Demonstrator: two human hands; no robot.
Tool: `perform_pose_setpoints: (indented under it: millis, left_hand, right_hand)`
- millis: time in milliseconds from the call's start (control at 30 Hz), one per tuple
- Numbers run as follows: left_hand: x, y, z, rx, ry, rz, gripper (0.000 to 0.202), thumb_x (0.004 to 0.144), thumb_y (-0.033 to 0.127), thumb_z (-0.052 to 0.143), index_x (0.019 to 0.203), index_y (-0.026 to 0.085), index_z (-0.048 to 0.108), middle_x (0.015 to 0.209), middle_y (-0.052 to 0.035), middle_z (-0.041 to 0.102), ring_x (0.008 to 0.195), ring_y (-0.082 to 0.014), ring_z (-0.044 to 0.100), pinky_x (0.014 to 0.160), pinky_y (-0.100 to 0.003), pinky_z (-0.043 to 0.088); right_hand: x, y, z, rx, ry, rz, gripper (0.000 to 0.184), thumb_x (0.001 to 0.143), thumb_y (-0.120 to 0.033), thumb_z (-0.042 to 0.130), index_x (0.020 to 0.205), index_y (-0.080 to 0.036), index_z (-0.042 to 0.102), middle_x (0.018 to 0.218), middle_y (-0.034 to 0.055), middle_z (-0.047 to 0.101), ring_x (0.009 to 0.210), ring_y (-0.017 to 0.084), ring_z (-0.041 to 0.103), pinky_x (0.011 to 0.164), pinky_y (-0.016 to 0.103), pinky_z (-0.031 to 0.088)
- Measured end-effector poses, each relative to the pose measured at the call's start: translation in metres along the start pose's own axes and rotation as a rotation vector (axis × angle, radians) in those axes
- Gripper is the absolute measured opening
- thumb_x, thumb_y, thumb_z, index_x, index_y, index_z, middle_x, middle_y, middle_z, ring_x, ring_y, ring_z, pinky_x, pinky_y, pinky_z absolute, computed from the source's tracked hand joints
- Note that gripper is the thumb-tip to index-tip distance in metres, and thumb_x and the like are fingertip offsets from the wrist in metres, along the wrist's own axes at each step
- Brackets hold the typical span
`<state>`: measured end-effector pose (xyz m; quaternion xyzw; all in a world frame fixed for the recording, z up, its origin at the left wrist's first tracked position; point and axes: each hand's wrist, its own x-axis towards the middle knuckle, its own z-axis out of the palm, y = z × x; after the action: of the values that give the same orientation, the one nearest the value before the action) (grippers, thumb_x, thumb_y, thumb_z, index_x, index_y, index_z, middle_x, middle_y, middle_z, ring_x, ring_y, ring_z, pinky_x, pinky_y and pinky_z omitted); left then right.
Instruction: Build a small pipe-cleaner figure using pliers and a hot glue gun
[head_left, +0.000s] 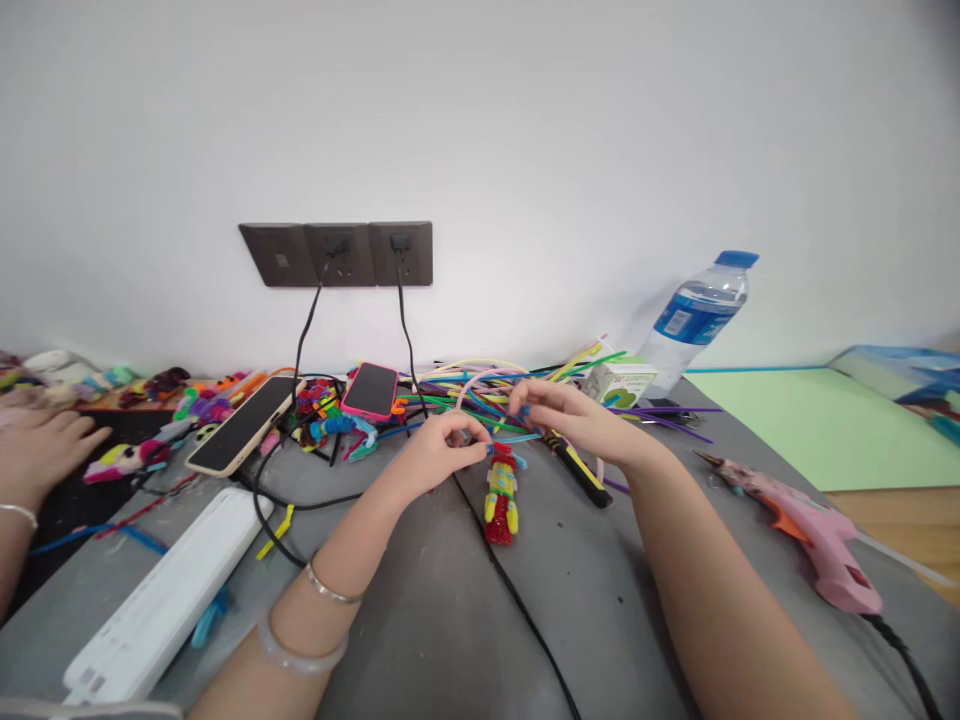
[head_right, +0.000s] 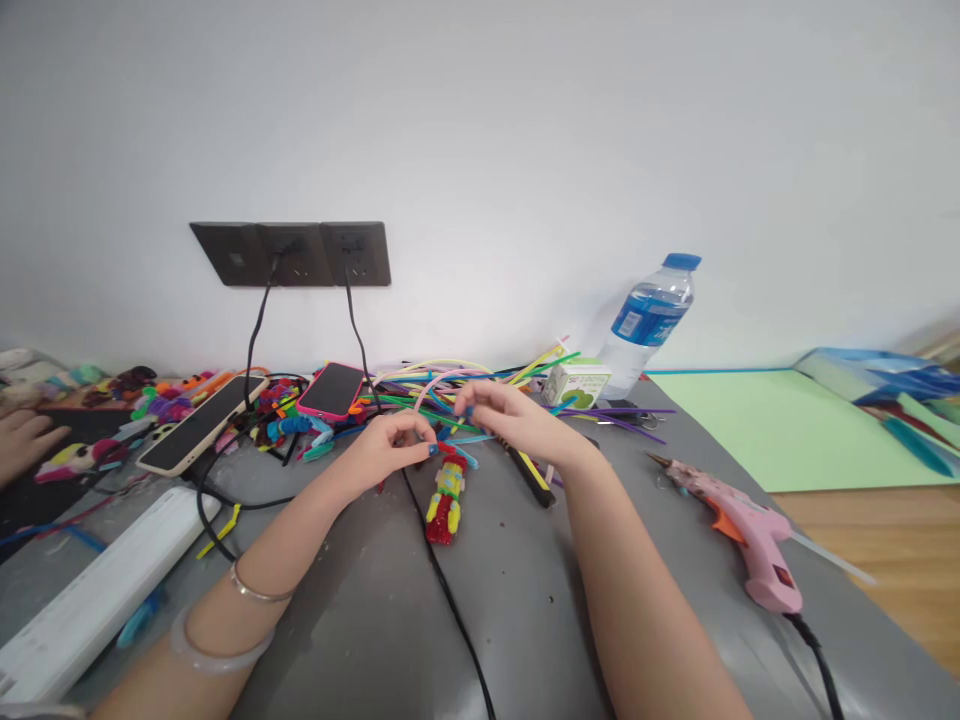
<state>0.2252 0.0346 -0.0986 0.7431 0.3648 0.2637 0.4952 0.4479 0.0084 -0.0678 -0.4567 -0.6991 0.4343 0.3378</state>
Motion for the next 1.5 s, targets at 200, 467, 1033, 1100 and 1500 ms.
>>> perform_pose_setpoints:
  millis: [200,467,1033,1100,1500]
  left_hand:
    - [0.002,0.0,-0.002,-0.021,0.135,0.039,0.013,0.074,0.029,0.061,0.076,0.016,0.064,0.065,0.0032,0.05,0.058,-0.0108,0.038,0.057,-0.025,0.03]
    - [0.004,-0.007,-0.002,-0.024,0.19,0.059,0.012,0.075,0.028,0.061,0.077,0.018,0.064,0.063,0.0039,0.046,0.06,-0.0116,0.04,0.058,-0.025,0.031]
    - [0.001,-0.001,0.001,0.086,0.089,0.075,0.008,0.074,0.023,0.063,0.076,0.017,0.069,0.077,-0.0001,0.057,0.065,-0.0121,0.044,0.061,-0.025,0.037]
    - [0.001,-0.001,0.001,0.085,0.083,0.074,0.008,0.074,0.023,0.063,0.075,0.018,0.069,0.078,-0.0003,0.058,0.065,-0.0123,0.044,0.062,-0.025,0.038]
    - [0.001,0.0,0.001,0.029,0.054,0.051,0.008,0.075,0.024,0.062,0.076,0.018,0.067,0.078,0.0013,0.056,0.062,-0.0107,0.041,0.062,-0.026,0.034]
  right_hand:
    - [0.004,0.007,-0.014,0.203,0.499,-0.103,0.029,0.083,-0.03,0.042,0.057,-0.023,0.031,0.069,0.0046,0.045,0.064,0.018,0.042,0.06,0.033,0.035]
    - [0.007,0.008,-0.009,0.072,0.536,-0.024,0.03,0.083,-0.052,0.06,0.081,-0.022,0.053,0.072,0.0006,0.049,0.062,0.015,0.042,0.057,0.028,0.033]
    - [0.004,-0.003,0.012,-0.117,-0.131,0.106,0.03,0.082,-0.047,0.063,0.081,-0.017,0.064,0.064,-0.0027,0.05,0.06,0.012,0.042,0.055,0.026,0.032]
    - [0.004,-0.002,0.013,-0.11,-0.139,0.108,0.029,0.082,-0.046,0.063,0.081,-0.017,0.063,0.065,-0.0023,0.052,0.06,0.012,0.043,0.056,0.025,0.033]
    - [0.004,-0.002,0.015,-0.058,-0.194,0.11,0.02,0.083,-0.036,0.059,0.078,-0.017,0.058,0.068,-0.0032,0.049,0.061,0.011,0.041,0.057,0.025,0.032]
